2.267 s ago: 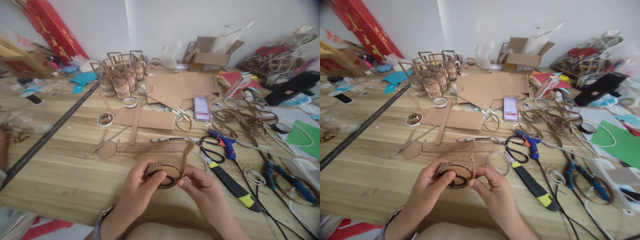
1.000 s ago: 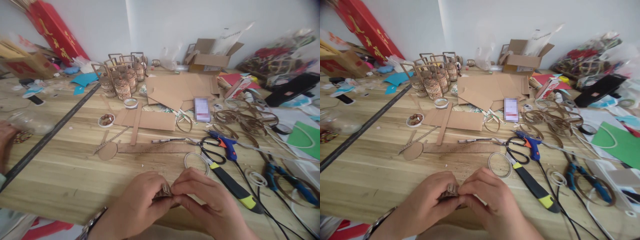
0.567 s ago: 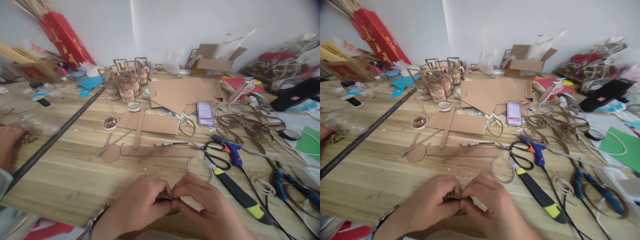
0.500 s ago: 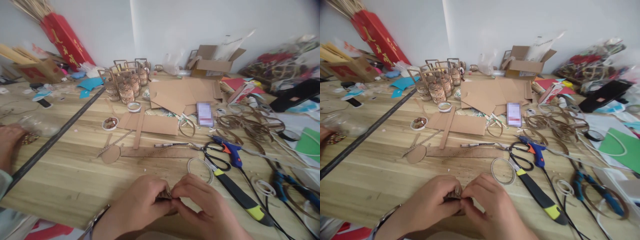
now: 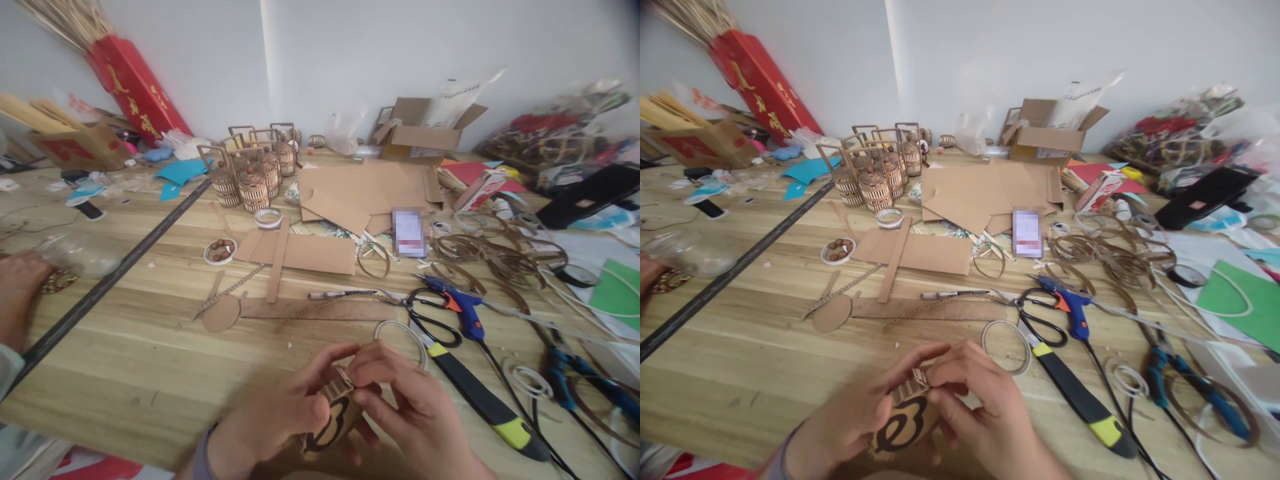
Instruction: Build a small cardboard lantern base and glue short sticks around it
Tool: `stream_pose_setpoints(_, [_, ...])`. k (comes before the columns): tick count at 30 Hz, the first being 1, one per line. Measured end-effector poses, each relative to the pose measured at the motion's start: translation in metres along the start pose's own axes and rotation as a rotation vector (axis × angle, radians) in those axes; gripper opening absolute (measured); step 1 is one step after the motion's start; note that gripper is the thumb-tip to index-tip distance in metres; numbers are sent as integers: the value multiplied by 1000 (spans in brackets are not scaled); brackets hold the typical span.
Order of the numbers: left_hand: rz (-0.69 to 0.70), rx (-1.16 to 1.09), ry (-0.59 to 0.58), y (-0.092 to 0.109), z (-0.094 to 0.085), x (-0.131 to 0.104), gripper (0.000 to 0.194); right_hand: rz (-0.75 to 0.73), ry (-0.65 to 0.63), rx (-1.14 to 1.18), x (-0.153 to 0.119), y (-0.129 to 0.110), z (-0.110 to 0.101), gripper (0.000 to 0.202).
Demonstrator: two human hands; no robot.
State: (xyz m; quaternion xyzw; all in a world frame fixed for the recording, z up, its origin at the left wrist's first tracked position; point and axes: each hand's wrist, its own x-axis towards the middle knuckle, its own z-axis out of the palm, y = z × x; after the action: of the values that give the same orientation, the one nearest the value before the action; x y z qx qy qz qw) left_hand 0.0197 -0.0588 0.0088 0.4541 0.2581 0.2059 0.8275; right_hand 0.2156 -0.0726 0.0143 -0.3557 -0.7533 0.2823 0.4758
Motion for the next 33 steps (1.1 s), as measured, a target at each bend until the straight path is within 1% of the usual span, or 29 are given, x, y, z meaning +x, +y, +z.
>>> stream_pose_setpoints(1, [-3, -41, 9, -2, 4, 1, 84, -5, 0, -23, 0, 1, -1, 20])
stream_pose_setpoints(2, [29, -69, 30, -4, 7, 1, 81, -8, 0, -60, -1, 1, -2, 20])
stream_pose_setpoints(4, [104, -20, 102, -9, 9, 3, 67, 1, 0, -152, -2, 0, -5, 18])
stream_pose_setpoints(6, [140, 166, 212, -11, 11, 3, 53, 23, -3, -219, -4, -1, -9, 15])
stream_pose_setpoints(7, [143, 285, 276, -10, 11, 3, 50, 33, -3, -234, -4, -1, -10, 13])
stream_pose_setpoints(9, [156, 512, 383, -6, 14, 1, 49, 38, 4, -240, -6, -2, -10, 13])
stream_pose_setpoints(11, [194, 674, 433, -2, 18, 0, 49, 26, 13, -241, -7, -2, -8, 13])
stream_pose_setpoints(14, [262, 799, 442, 0, 23, -2, 53, 1, 17, -251, -8, -3, -5, 13])
stream_pose_setpoints(17, [283, 870, 458, -2, 24, -3, 59, 1, 9, -240, -8, -4, -5, 16])
stream_pose_setpoints(21, [309, 883, 442, -4, 24, -5, 62, 40, -21, -113, -11, -6, -6, 15])
stream_pose_setpoints(24, [302, 858, 421, -4, 24, -6, 62, 89, -51, -19, -12, -8, -7, 13])
stream_pose_setpoints(26, [292, 843, 416, -3, 24, -6, 61, 153, -58, 48, -12, -8, -7, 12])
stream_pose_setpoints(28, [281, 836, 427, -4, 24, -6, 58, 261, -56, 131, -12, -6, -5, 13])
stream_pose_setpoints(30, [260, 833, 444, -5, 24, -4, 53, 431, -25, 233, -14, -3, 0, 19])
stream_pose_setpoints(33, [183, 804, 460, -6, 23, -1, 46, 705, 93, 387, -18, 4, 8, 33])
